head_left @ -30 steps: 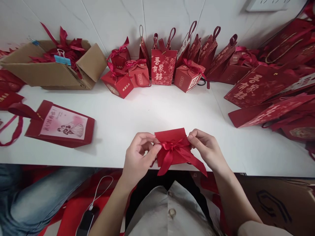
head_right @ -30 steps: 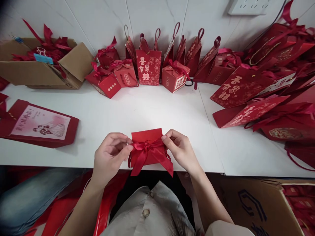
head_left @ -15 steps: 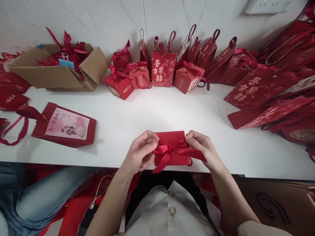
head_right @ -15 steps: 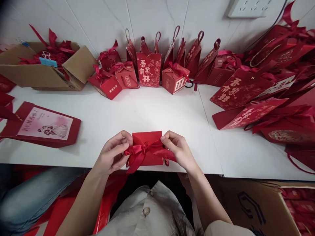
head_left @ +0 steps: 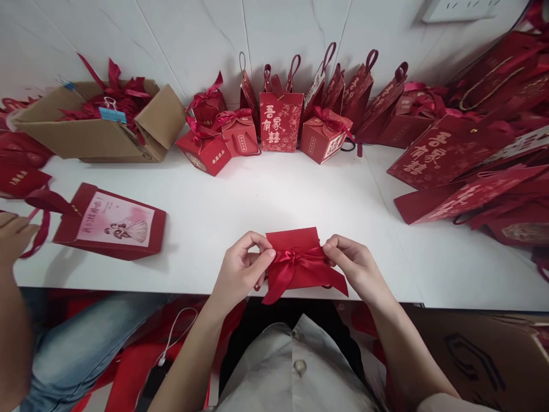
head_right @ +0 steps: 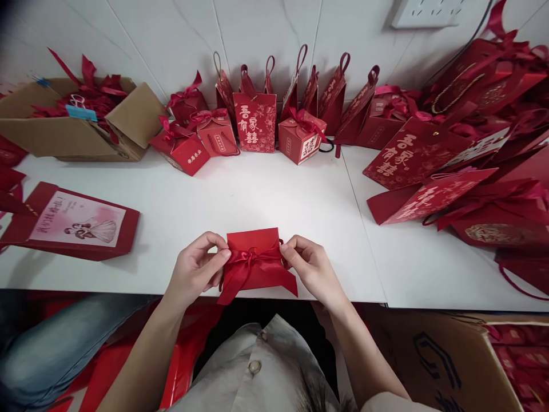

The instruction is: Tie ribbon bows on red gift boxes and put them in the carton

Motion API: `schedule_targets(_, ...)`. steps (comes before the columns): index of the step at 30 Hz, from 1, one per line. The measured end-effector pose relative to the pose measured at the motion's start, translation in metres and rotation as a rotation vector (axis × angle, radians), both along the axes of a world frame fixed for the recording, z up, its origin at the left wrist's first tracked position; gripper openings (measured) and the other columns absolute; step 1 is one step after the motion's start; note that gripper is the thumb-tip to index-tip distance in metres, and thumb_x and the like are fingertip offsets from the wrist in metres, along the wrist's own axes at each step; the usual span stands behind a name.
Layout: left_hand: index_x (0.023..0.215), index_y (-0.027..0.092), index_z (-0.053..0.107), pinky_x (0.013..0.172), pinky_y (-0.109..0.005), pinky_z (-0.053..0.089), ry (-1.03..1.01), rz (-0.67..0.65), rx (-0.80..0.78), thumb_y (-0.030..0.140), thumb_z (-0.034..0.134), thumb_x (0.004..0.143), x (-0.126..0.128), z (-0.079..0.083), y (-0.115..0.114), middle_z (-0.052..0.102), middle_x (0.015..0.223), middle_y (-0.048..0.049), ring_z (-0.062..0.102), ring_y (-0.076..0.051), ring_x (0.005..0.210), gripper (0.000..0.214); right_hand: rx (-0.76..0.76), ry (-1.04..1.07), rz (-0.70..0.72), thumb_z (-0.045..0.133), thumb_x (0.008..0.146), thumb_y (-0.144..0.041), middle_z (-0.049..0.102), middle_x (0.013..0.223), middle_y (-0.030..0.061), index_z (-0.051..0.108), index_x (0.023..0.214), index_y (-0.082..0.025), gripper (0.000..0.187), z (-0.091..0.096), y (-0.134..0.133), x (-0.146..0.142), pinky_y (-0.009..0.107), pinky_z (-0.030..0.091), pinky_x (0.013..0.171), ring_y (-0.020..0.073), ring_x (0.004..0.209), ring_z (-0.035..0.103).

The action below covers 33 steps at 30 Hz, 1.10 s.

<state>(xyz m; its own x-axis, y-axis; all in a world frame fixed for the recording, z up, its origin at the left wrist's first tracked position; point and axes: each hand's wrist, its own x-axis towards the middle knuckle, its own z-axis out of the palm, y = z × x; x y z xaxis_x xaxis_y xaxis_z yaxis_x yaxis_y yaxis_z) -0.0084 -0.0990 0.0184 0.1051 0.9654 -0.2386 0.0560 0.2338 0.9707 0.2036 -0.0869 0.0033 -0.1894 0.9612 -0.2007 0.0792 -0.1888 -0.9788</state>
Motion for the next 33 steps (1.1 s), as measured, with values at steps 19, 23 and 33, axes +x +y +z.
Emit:
schedule_targets(19, 0.079, 0.021, 0.044, 0.05, -0.022, 0.034, 0.135, 0.082, 0.23, 0.031, 0.052, 0.088, 0.006, -0.024, -0.006, 0.045, 0.07, 0.0038, 0.038, -0.008, 0.052, 0.016, -0.346, 0.412, -0.188, 0.072, 0.067, -0.047, 0.04, 0.052, -0.0043, 0.042, 0.055, -0.021, 0.041, -0.018, 0.0, -0.014, 0.025, 0.033, 0.049, 0.0114, 0.049, 0.04)
schedule_targets(23, 0.075, 0.022, 0.043, 0.049, -0.022, 0.031, 0.215, 0.052, 0.29, 0.028, 0.049, 0.089, 0.006, -0.023, -0.008, 0.041, 0.065, 0.0046, 0.036, -0.009, 0.052, 0.016, -0.408, 0.409, -0.178, 0.072, 0.065, -0.048, 0.041, 0.054, -0.0036, 0.045, 0.056, -0.021, 0.039, -0.019, 0.004, -0.014, 0.027, 0.037, 0.053, 0.0132, 0.053, 0.044)
schedule_targets(33, 0.103, 0.022, 0.057, 0.091, -0.04, 0.043, 0.675, -0.025, 0.493, 0.027, 0.06, 0.08, 0.008, -0.003, -0.005, 0.049, 0.107, -0.0081, 0.046, -0.024, 0.106, 0.024, 0.959, -0.504, -0.072, 0.062, 0.08, -0.02, 0.058, 0.086, 0.0045, 0.056, 0.096, -0.023, 0.017, 0.004, -0.047, -0.013, 0.035, 0.041, 0.074, 0.0199, 0.082, 0.053)
